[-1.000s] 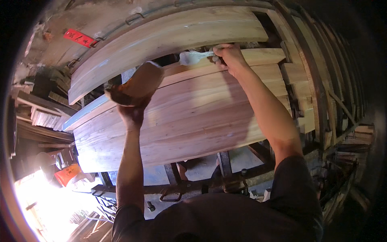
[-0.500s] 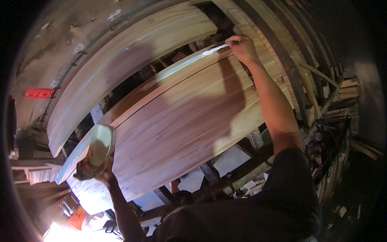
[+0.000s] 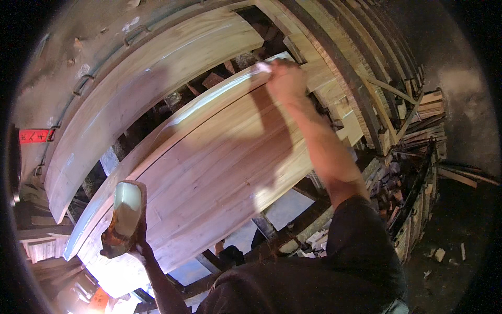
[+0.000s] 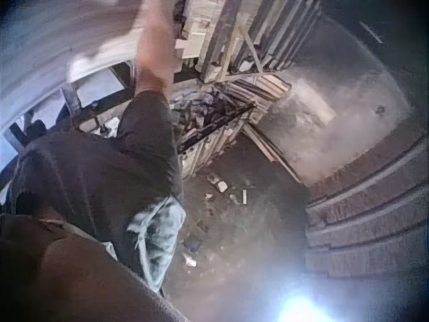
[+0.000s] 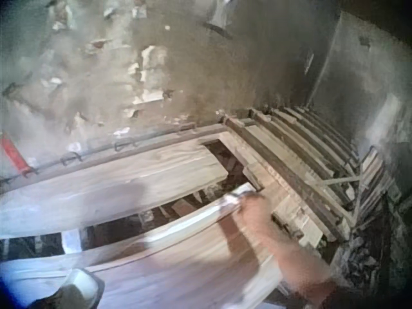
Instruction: The person applies glue along the edges of wooden boards using a brush and then presses the boards together by hand.
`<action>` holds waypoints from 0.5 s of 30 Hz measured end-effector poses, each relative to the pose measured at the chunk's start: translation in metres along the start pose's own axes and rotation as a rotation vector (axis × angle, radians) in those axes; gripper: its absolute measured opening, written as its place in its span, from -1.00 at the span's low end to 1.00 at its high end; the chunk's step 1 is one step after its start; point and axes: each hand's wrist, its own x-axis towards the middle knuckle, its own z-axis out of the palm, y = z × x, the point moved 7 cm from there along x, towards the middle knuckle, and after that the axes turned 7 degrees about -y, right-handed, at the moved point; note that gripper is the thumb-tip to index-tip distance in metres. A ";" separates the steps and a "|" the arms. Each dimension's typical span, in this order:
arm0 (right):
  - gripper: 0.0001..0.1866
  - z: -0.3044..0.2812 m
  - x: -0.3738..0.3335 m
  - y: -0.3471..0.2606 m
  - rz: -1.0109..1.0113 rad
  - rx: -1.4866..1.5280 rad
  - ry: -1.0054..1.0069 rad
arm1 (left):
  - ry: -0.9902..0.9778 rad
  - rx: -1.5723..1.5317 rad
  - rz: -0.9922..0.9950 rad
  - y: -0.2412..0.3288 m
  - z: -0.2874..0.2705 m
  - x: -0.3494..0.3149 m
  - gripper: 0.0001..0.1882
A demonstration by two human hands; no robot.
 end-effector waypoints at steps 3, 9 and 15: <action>-0.91 -0.020 -0.023 -0.109 -0.082 0.029 -0.149 | -0.012 0.057 0.060 0.019 0.006 -0.005 -0.51; -0.91 -0.032 -0.074 -0.348 -0.402 0.543 -0.178 | 0.030 0.096 0.176 0.012 -0.025 -0.016 -0.26; -0.93 -0.018 -0.078 -0.437 -0.271 0.749 -0.519 | 0.063 0.041 0.059 -0.032 -0.058 -0.021 -0.22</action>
